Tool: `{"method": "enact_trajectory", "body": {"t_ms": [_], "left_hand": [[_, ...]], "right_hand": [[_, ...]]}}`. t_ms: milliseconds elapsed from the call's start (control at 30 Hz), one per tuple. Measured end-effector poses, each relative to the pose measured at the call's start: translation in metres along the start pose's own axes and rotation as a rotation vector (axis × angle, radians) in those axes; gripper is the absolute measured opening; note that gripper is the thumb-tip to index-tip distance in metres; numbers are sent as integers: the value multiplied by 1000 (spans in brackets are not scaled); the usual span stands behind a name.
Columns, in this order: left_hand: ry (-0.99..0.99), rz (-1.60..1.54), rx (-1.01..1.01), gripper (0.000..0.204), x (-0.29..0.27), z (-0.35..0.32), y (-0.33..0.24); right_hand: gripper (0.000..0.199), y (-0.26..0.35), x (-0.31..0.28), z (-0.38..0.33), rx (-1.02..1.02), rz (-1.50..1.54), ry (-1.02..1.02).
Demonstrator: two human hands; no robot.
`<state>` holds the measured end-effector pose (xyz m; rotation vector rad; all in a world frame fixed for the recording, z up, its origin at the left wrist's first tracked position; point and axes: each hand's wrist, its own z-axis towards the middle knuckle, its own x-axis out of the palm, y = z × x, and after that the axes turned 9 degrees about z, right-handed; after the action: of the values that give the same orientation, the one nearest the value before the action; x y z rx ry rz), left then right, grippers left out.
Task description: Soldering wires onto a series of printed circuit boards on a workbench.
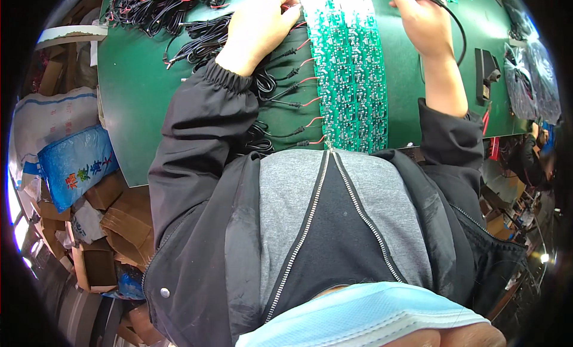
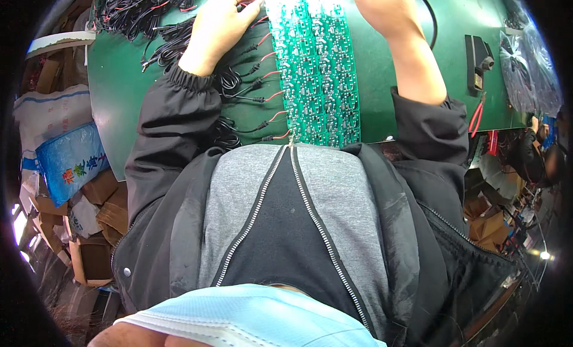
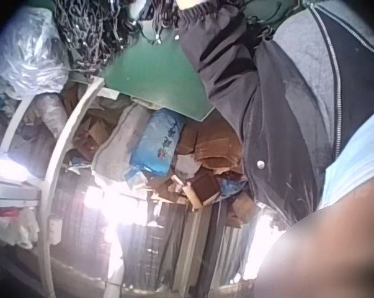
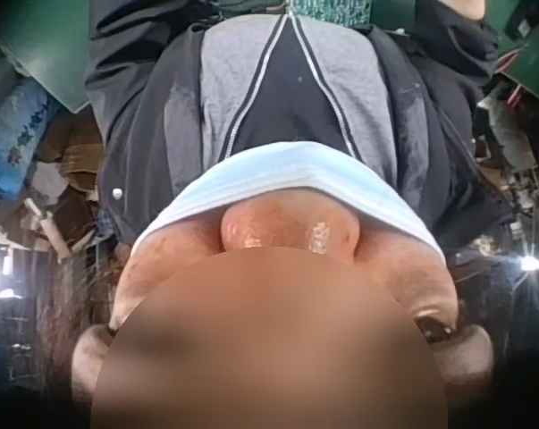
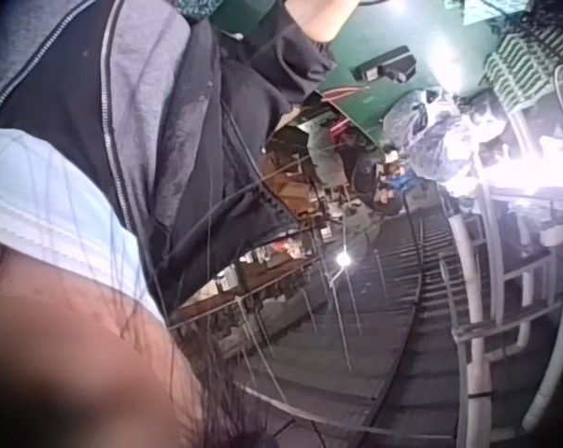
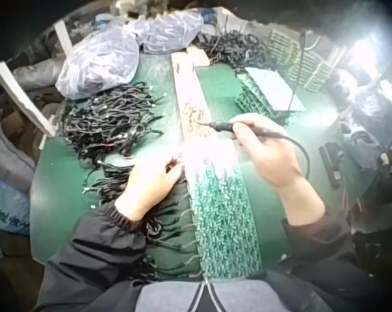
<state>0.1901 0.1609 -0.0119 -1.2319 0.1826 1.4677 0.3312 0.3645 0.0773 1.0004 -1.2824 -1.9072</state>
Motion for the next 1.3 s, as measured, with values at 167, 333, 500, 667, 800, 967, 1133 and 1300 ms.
{"method": "enact_trajectory", "body": {"t_ms": [167,333,500,667,800,967,1133,1300], "left_hand": [[-95,-57,62,22,-7,4,-8],[-140,-14,85,23,-13,1,-7],[-305,53,246,20,-6,7,-2],[-147,-10,130,19,-11,2,-8],[-167,-49,198,22,-13,1,-7],[-53,62,177,25,-7,-3,-6],[-60,67,171,26,-6,-4,-7],[-90,110,198,22,-2,-5,-6]], "right_hand": [[14,-23,13,22,-66,-8,86],[16,-25,23,27,-3,77,141],[17,-22,21,27,-21,94,153],[17,-20,17,21,-23,31,150],[16,-15,21,13,-27,85,135],[14,-1,8,-15,-72,-24,31],[15,10,-2,-54,15,-27,3],[24,1,-9,-76,0,-2,119]]}}
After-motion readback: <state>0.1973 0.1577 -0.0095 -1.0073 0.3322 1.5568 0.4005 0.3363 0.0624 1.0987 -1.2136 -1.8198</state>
